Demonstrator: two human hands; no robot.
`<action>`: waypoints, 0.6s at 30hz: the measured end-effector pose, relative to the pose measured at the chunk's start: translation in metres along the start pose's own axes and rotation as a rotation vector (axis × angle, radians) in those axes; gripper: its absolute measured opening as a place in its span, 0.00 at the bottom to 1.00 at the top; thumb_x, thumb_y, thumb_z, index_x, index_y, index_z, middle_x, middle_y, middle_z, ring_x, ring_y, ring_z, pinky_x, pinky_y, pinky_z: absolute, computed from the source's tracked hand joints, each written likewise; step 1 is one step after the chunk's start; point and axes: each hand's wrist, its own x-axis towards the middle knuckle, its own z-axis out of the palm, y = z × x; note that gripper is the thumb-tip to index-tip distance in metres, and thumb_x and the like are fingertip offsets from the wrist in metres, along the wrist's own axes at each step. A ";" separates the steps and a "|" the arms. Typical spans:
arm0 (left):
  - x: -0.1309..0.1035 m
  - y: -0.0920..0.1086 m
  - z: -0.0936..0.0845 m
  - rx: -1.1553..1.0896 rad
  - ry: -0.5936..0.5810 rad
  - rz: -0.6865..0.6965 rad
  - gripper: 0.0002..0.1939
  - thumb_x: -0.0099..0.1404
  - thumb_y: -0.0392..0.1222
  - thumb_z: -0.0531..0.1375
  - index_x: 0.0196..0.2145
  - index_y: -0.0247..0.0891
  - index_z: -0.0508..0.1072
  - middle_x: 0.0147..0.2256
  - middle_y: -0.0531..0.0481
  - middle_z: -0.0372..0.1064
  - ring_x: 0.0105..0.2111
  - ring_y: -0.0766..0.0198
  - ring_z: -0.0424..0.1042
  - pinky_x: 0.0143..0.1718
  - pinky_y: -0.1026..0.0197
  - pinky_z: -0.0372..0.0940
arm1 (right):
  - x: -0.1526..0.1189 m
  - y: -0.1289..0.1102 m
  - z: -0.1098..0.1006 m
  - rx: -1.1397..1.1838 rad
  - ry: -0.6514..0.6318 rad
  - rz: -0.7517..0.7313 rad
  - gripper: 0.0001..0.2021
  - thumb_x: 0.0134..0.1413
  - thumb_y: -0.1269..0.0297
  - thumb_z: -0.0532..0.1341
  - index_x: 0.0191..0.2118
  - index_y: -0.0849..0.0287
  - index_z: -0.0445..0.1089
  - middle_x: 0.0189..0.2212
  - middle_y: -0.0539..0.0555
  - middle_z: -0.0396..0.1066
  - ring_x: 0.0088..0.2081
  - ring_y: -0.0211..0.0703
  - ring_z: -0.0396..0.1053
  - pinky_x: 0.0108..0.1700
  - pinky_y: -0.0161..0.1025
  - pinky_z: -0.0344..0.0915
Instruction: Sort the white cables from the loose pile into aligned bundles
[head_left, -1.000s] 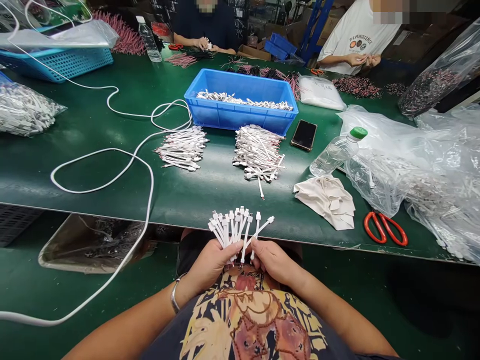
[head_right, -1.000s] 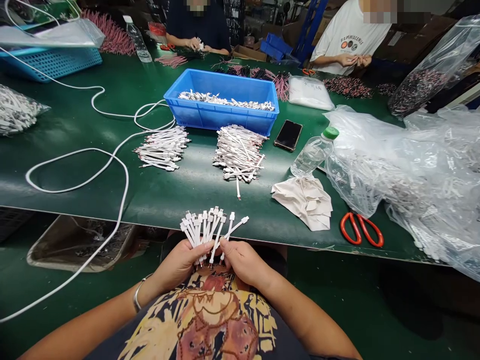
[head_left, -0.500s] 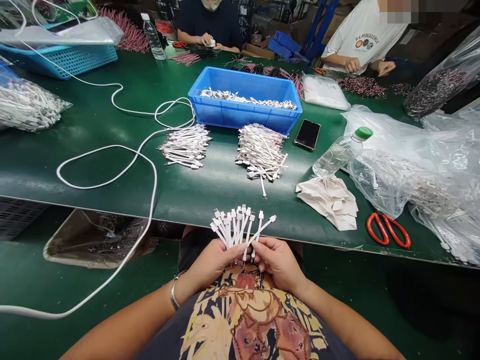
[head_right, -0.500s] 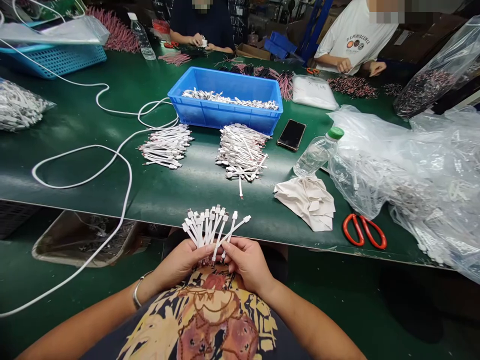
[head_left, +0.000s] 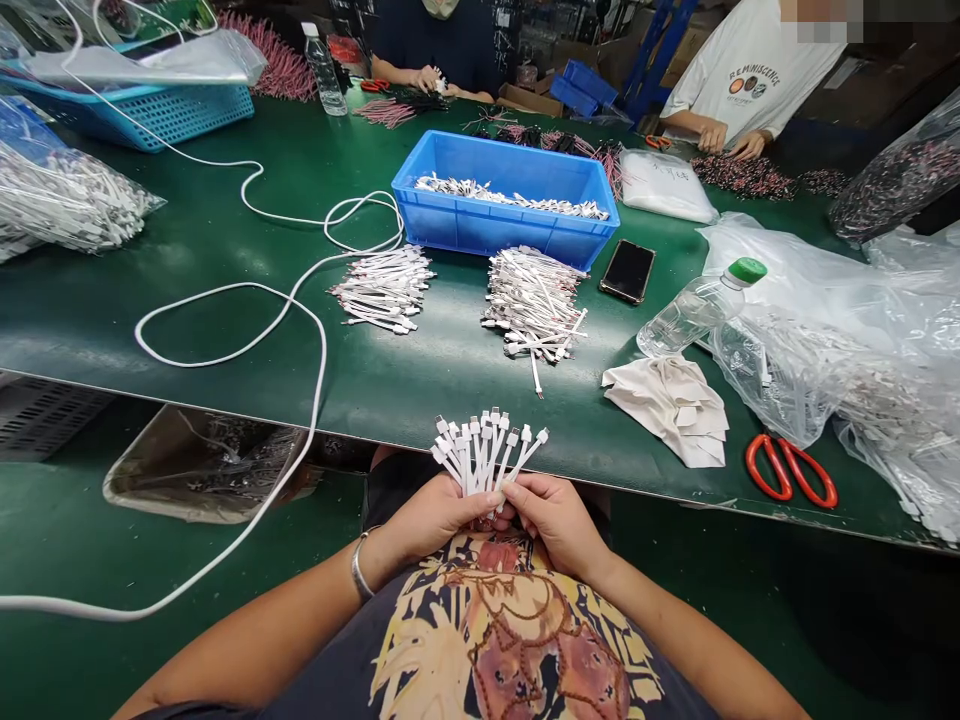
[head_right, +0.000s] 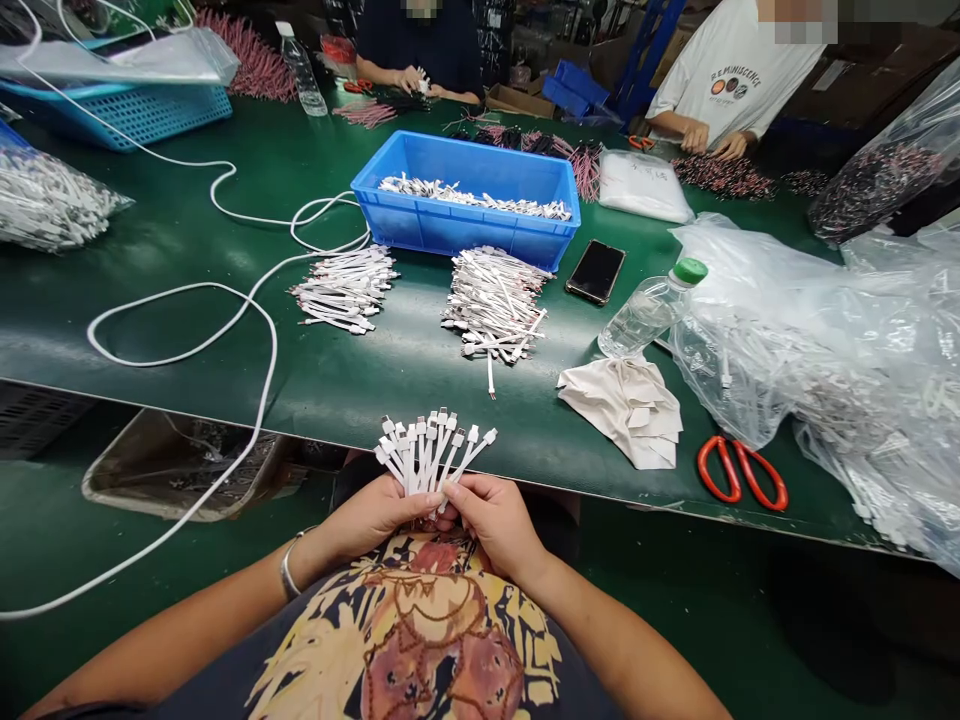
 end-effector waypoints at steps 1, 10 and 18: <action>0.001 -0.001 -0.001 0.014 -0.001 0.008 0.14 0.55 0.46 0.63 0.34 0.32 0.76 0.33 0.47 0.74 0.34 0.63 0.71 0.42 0.60 0.63 | 0.000 0.000 0.000 -0.007 0.001 -0.001 0.14 0.51 0.55 0.62 0.28 0.63 0.74 0.16 0.46 0.60 0.18 0.28 0.49 0.20 0.30 0.44; 0.000 0.000 -0.003 0.214 0.058 0.066 0.14 0.56 0.47 0.62 0.35 0.32 0.75 0.35 0.46 0.74 0.37 0.61 0.71 0.43 0.59 0.63 | 0.001 0.003 -0.002 -0.068 0.015 -0.001 0.15 0.51 0.54 0.61 0.28 0.64 0.73 0.16 0.46 0.57 0.19 0.29 0.49 0.22 0.31 0.45; 0.001 -0.001 -0.004 0.282 0.057 0.096 0.14 0.57 0.47 0.60 0.34 0.32 0.74 0.36 0.47 0.73 0.37 0.61 0.70 0.43 0.59 0.63 | 0.001 0.004 -0.002 -0.091 0.013 -0.017 0.16 0.51 0.53 0.61 0.29 0.64 0.74 0.17 0.47 0.58 0.20 0.30 0.50 0.22 0.31 0.46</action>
